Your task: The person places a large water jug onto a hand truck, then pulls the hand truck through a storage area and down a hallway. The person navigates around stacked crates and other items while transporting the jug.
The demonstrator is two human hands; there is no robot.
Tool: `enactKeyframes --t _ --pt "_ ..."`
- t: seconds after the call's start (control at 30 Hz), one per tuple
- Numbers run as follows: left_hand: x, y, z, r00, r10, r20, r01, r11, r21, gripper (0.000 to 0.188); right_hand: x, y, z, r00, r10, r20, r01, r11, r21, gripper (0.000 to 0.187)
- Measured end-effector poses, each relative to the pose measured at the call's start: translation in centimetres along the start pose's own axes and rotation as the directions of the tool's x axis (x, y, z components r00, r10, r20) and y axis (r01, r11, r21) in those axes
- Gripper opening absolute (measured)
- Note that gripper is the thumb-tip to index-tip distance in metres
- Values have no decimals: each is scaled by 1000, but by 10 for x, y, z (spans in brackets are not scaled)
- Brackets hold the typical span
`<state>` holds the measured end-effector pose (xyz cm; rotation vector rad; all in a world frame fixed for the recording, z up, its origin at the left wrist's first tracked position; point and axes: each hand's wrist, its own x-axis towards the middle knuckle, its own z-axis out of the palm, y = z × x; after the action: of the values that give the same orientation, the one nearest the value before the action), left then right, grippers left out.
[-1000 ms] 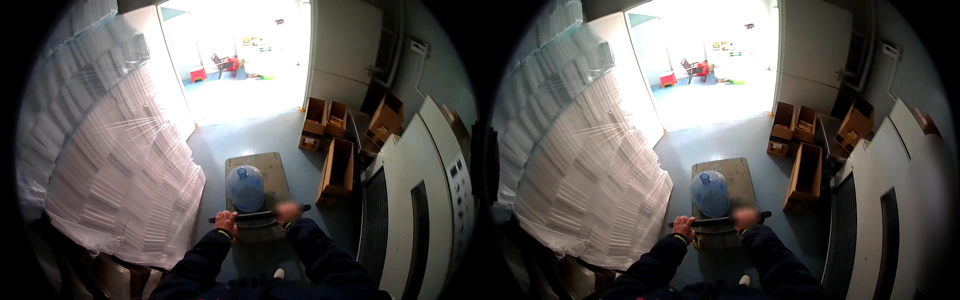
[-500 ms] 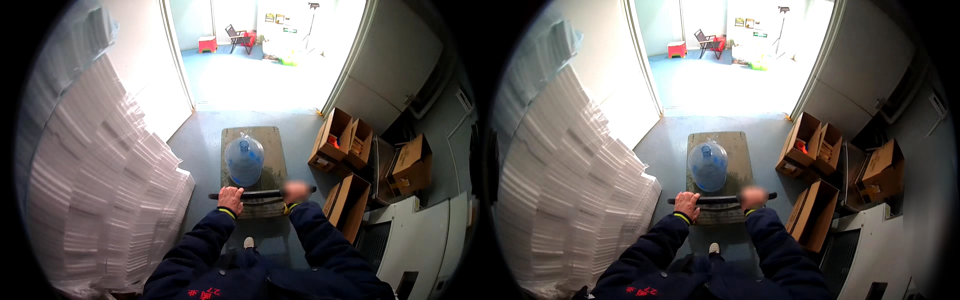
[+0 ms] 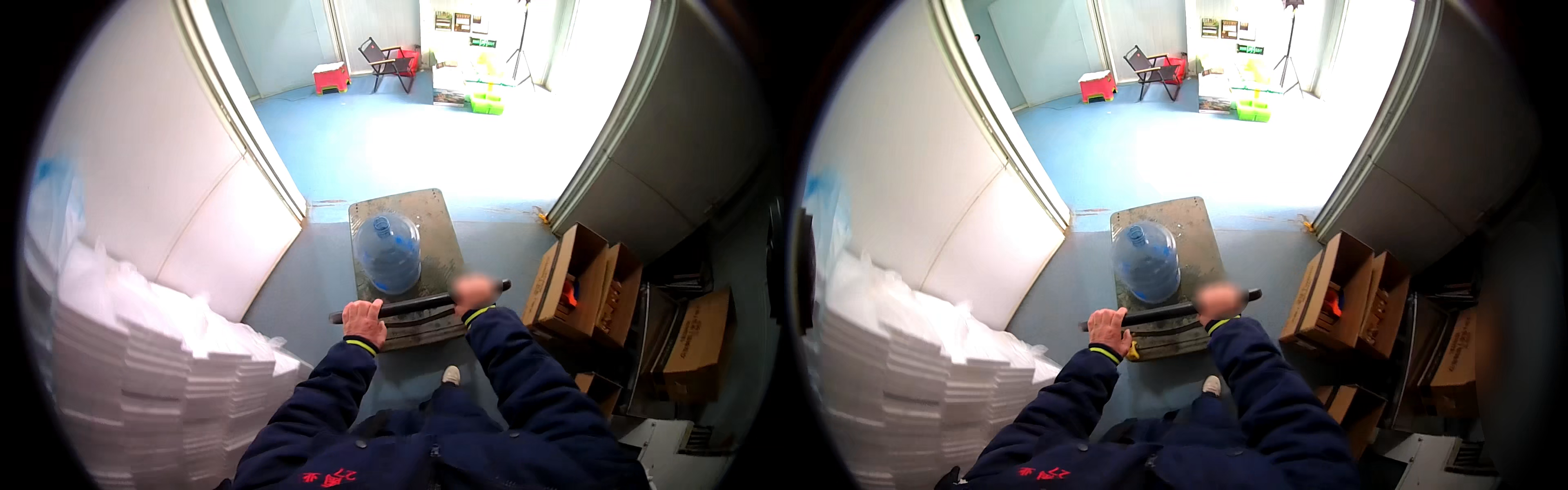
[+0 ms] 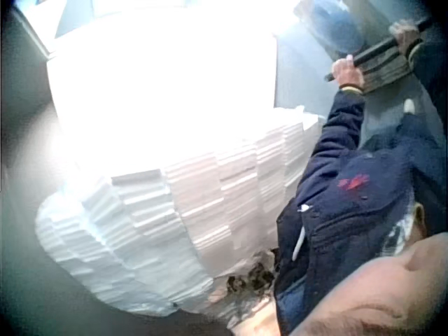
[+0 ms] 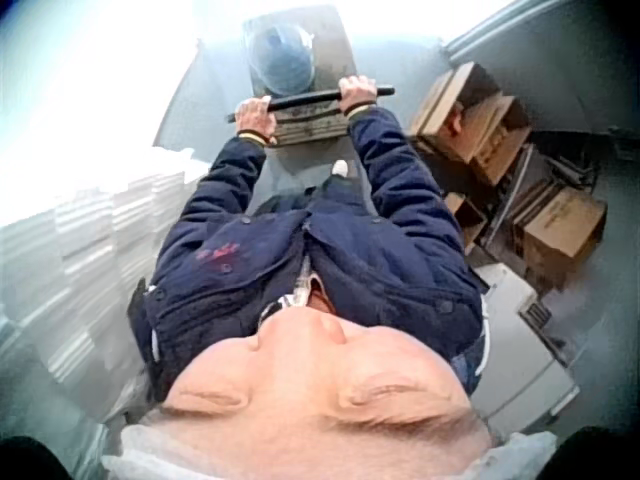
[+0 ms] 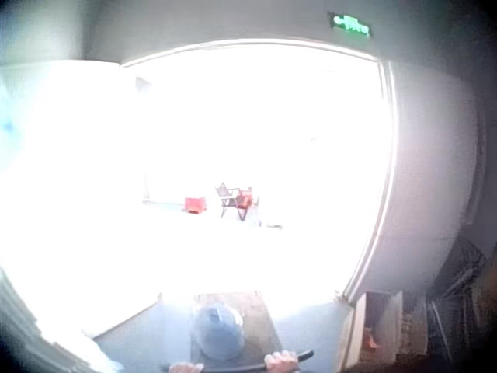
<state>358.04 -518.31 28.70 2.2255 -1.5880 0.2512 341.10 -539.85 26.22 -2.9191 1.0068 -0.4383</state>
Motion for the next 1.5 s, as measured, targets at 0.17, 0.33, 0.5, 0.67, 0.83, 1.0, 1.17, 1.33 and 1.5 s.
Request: enactKeyframes --t 0.17,0.33,0.5,0.67,0.83,1.0,1.17,1.33,1.5 --pt "111 -58 35 999 -29 23 29 999 -25 51 130 22 34 997 -29 70 28 999 14 9" --pt "235 -99 76 998 -59 -30 59 998 -5 49 262 66 66 983 -140 -118 147 988 50 9" --pt "344 -129 108 988 -152 -12 152 988 27 53 393 97 82 976 -97 197 131 977 -169 15" --pt "433 -145 149 991 -104 83 104 995 4 62 520 152 143 939 46 341 55 958 -281 25" --pt "593 -154 201 989 101 -112 -116 983 -143 56 658 337 259 875 -246 -417 60 910 -411 28" --pt "689 -234 228 990 -19 -139 33 995 95 59 823 272 267 958 -274 -84 237 922 -308 19" --pt "801 -285 254 990 -122 -68 125 991 52 66 970 272 266 941 -331 70 337 899 -281 21" --pt "906 -350 267 964 -258 65 262 964 -55 69 1087 227 278 897 -432 -95 371 851 -371 22" --pt "1002 -433 308 955 -295 18 294 943 -156 71 1159 113 281 789 -608 92 613 788 -58 12"
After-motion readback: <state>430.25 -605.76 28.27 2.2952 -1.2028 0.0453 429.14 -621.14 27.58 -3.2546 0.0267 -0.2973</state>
